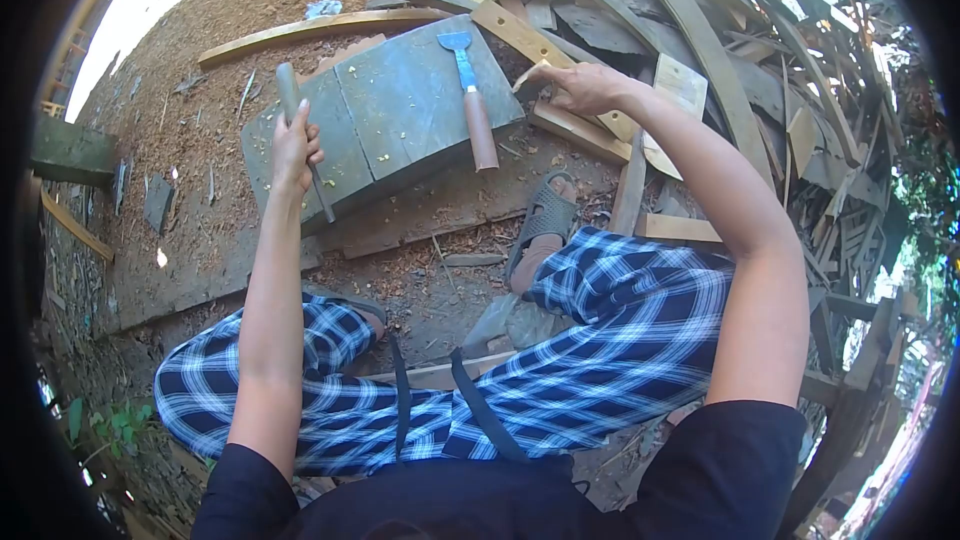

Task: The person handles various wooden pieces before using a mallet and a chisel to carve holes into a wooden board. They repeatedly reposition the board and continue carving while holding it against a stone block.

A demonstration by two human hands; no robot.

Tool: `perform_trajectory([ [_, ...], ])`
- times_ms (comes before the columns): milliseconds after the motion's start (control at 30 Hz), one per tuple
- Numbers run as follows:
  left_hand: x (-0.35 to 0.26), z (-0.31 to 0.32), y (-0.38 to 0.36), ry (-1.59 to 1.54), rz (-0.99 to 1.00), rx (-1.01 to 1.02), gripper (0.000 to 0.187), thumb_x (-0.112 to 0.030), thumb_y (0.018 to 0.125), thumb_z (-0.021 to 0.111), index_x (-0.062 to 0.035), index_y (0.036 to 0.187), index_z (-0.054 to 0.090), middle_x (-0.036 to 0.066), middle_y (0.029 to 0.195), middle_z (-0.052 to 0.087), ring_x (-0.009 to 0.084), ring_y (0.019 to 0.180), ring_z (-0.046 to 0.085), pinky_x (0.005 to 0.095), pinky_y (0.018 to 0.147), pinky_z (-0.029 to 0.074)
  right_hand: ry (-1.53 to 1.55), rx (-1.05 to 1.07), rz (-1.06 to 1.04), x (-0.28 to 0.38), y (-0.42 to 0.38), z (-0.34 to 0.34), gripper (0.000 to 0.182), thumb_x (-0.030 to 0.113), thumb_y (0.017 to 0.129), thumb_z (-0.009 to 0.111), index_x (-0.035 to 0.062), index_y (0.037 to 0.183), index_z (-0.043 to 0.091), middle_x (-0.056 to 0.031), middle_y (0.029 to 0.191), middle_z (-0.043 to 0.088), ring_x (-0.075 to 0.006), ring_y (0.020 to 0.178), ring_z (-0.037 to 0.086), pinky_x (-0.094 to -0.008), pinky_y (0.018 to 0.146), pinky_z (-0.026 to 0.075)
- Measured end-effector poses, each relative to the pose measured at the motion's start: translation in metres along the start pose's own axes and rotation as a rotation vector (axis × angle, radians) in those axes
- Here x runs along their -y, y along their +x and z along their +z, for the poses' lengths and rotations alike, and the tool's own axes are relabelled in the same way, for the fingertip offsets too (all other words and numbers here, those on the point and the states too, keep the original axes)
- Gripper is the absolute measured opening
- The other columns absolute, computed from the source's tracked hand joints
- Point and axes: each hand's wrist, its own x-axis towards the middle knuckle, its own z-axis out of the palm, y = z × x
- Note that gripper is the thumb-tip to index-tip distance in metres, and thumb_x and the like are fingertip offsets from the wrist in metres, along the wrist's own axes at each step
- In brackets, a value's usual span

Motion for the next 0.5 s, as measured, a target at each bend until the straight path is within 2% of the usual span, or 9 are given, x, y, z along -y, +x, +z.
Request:
perform_trajectory([
  [67, 0.016, -0.001, 0.005, -0.025, -0.056, 0.014, 0.027, -0.029, 0.096, 0.06, -0.011, 0.101, 0.041, -0.002, 0.068, 0.041, 0.0035, 0.045, 0.035, 0.0215, 0.037, 0.032, 0.128, 0.053, 0.0, -0.014, -0.002, 0.017, 0.037, 0.02, 0.088, 0.057, 0.0123, 0.124, 0.052, -0.0179, 0.117, 0.063, -0.0351, 0.112, 0.059, -0.0447, 0.097, 0.045],
  [133, 0.033, -0.003, 0.004, 0.054, 0.028, -0.052, 0.024, -0.028, 0.098, 0.058, -0.0104, 0.102, 0.042, -0.001, 0.072, 0.043, 0.0046, 0.048, 0.039, 0.0232, 0.038, 0.038, 0.246, 0.046, 0.039, -0.032, 0.0, 0.051, 0.031, 0.021, 0.087, 0.056, 0.0043, 0.112, 0.053, -0.0191, 0.112, 0.063, -0.0353, 0.109, 0.06, -0.0446, 0.094, 0.046],
  [167, 0.035, -0.004, 0.006, 0.083, 0.037, -0.046, 0.024, -0.028, 0.098, 0.058, -0.0103, 0.102, 0.042, -0.001, 0.071, 0.043, 0.0051, 0.047, 0.039, 0.0237, 0.038, 0.039, 0.183, -0.064, 0.112, -0.024, -0.002, 0.063, 0.036, 0.02, 0.084, 0.055, 0.0012, 0.115, 0.052, -0.0218, 0.115, 0.062, -0.0358, 0.112, 0.059, -0.0444, 0.096, 0.045],
  [200, 0.036, -0.006, 0.008, 0.106, 0.046, -0.039, 0.024, -0.028, 0.098, 0.058, -0.0101, 0.102, 0.043, -0.001, 0.07, 0.043, 0.0055, 0.046, 0.04, 0.0241, 0.038, 0.04, 0.354, -0.113, 0.148, -0.032, 0.006, 0.088, 0.047, 0.012, 0.082, 0.059, -0.0002, 0.127, 0.049, -0.0217, 0.126, 0.058, -0.0344, 0.122, 0.054, -0.0403, 0.105, 0.041],
  [267, 0.035, -0.005, 0.013, 0.158, 0.045, -0.034, 0.024, -0.028, 0.098, 0.059, -0.01, 0.102, 0.044, -0.002, 0.07, 0.043, 0.0055, 0.045, 0.04, 0.0236, 0.038, 0.039, 0.323, -0.198, 0.043, -0.026, 0.014, 0.117, 0.062, 0.009, 0.079, 0.058, -0.0001, 0.138, 0.041, -0.0239, 0.142, 0.045, -0.0348, 0.134, 0.042, -0.0381, 0.114, 0.032],
  [300, 0.036, -0.004, 0.01, 0.157, 0.037, -0.012, 0.024, -0.028, 0.098, 0.059, -0.01, 0.102, 0.044, -0.002, 0.07, 0.043, 0.0055, 0.045, 0.04, 0.0236, 0.038, 0.039, 0.251, -0.118, 0.028, -0.023, 0.023, 0.121, 0.07, 0.006, 0.077, 0.057, 0.0007, 0.144, 0.034, -0.0242, 0.149, 0.034, -0.0348, 0.139, 0.035, -0.0368, 0.117, 0.028],
  [367, 0.035, 0.002, 0.009, 0.231, 0.056, -0.08, 0.023, -0.028, 0.098, 0.059, -0.0097, 0.104, 0.046, -0.002, 0.069, 0.042, 0.0052, 0.045, 0.039, 0.0231, 0.038, 0.039, 0.454, -0.129, 0.061, -0.01, 0.032, 0.119, 0.066, 0.003, 0.074, 0.055, 0.0009, 0.139, 0.04, -0.0247, 0.142, 0.043, -0.0355, 0.134, 0.041, -0.0377, 0.114, 0.032],
  [433, 0.035, 0.001, 0.009, 0.236, 0.055, -0.062, 0.024, -0.028, 0.098, 0.059, -0.0094, 0.106, 0.047, -0.002, 0.069, 0.042, 0.005, 0.045, 0.039, 0.0228, 0.038, 0.038, 0.245, -0.604, 0.105, -0.028, 0.057, 0.164, 0.062, 0.004, 0.075, 0.056, 0.0032, 0.136, 0.045, -0.0207, 0.137, 0.049, -0.0341, 0.129, 0.045, -0.0431, 0.109, 0.037],
  [500, 0.034, 0.0, 0.009, 0.253, 0.057, -0.062, 0.024, -0.028, 0.098, 0.059, -0.0091, 0.107, 0.047, -0.002, 0.069, 0.042, 0.0048, 0.045, 0.038, 0.0226, 0.038, 0.038, 0.171, -0.589, 0.236, -0.017, 0.056, 0.16, 0.061, 0.006, 0.075, 0.058, 0.0044, 0.135, 0.046, -0.0175, 0.134, 0.051, -0.0322, 0.127, 0.046, -0.0444, 0.104, 0.039],
])
